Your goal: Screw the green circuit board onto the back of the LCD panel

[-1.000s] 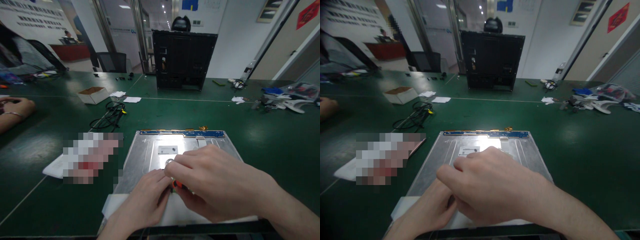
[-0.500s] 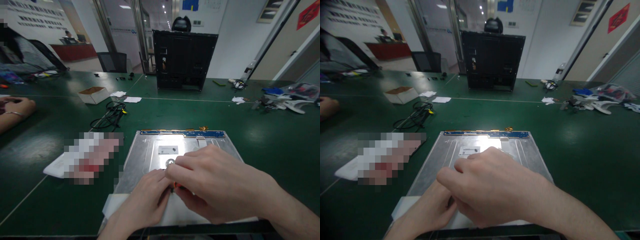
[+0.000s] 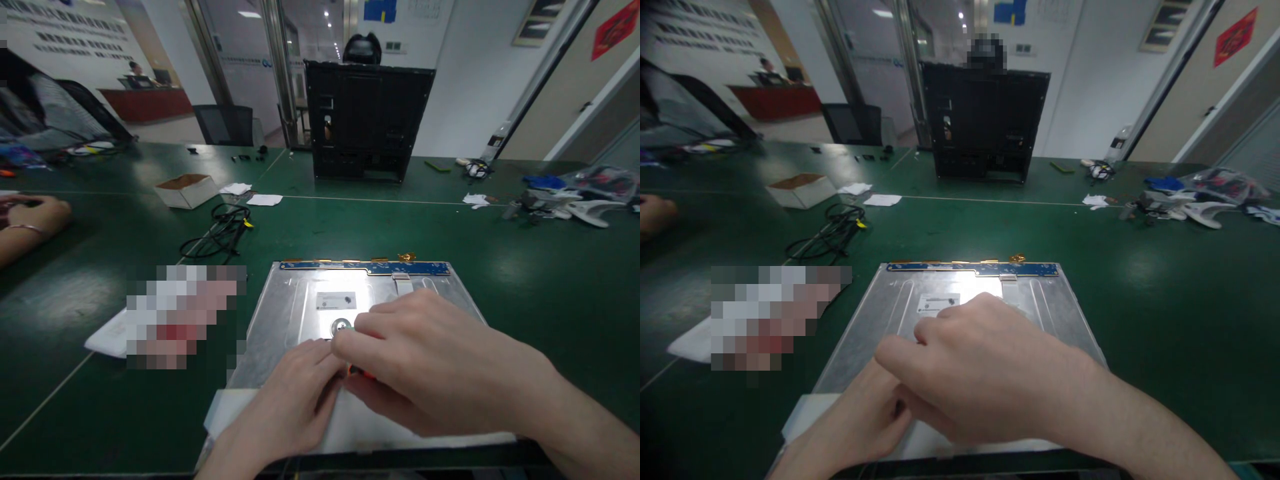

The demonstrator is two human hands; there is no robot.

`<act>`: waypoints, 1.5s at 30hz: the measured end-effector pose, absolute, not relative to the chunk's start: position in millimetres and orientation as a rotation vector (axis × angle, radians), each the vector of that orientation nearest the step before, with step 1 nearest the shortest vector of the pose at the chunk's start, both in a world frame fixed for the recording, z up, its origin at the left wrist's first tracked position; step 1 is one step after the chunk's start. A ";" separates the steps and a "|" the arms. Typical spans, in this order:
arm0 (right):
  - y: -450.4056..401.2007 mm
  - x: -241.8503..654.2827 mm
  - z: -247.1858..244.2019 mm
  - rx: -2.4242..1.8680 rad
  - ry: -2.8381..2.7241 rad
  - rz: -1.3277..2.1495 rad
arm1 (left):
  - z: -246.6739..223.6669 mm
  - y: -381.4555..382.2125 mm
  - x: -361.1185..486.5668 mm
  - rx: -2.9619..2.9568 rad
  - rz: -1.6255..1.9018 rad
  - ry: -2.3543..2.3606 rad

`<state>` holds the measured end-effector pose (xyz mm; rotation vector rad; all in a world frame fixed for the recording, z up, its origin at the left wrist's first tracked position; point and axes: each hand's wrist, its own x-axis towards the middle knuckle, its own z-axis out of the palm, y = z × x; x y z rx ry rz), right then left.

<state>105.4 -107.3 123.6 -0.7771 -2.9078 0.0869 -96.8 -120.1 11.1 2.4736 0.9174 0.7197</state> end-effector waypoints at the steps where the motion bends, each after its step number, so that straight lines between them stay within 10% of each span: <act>1: -107.8 105.1 124.3 -0.772 -2.906 0.115 | 11.5 -120.0 -96.5 2.468 0.716 0.914; 45: -107.9 105.6 127.1 -0.785 -2.907 0.191 | 12.1 -118.4 -97.3 2.448 0.678 0.933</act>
